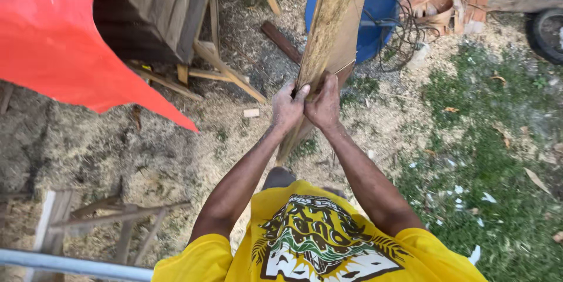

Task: The person picks up small wood scraps from the ground, carries a long wooden plank across the yard, and positions large plywood panels on sawhorses, aligning them by hand. They then handle a small item at a workbench and touch and steady vertical wooden studs of a frame against a concrete block wall.

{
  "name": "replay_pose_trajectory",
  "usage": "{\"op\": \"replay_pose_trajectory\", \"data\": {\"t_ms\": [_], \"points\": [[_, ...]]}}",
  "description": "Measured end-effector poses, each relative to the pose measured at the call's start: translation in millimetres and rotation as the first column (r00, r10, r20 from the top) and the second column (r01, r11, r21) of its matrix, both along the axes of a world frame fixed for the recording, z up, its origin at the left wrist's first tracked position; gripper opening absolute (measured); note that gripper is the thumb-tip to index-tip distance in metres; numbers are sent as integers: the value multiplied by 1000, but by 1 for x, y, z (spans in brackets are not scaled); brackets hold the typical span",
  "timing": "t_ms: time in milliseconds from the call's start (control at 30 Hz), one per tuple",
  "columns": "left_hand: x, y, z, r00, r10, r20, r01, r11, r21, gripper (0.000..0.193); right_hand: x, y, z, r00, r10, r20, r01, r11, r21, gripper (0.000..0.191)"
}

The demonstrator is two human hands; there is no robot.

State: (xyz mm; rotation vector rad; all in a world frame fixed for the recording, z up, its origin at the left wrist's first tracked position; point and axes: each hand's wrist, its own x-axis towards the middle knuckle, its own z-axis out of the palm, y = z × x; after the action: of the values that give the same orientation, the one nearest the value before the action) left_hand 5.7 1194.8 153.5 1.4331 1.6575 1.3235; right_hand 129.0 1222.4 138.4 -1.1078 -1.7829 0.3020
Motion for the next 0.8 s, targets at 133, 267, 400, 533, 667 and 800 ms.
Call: {"op": "replay_pose_trajectory", "data": {"t_ms": [133,267,400,533,667,800], "points": [[-21,94,26,1000,-3,24,0,994,108,30,-22,94,25,999,30,-44,-30,999,-14,47],[-32,184,45,997,9,71,-17,994,106,29,-34,190,32,999,28,-37,-29,999,-29,45],[-45,265,57,993,60,101,-61,998,6,28,-49,284,27,990,52,-130,-76,980,-186,39],[-43,360,81,978,59,202,-75,994,76,25,-53,388,48,998,49,-29,-49,998,-24,47],[-55,436,93,972,97,215,-116,990,76,25,-71,462,67,983,98,-153,-124,977,-174,50],[-74,522,89,986,106,131,-130,972,196,28,-87,542,77,987,108,-121,-117,990,-76,53]]}}
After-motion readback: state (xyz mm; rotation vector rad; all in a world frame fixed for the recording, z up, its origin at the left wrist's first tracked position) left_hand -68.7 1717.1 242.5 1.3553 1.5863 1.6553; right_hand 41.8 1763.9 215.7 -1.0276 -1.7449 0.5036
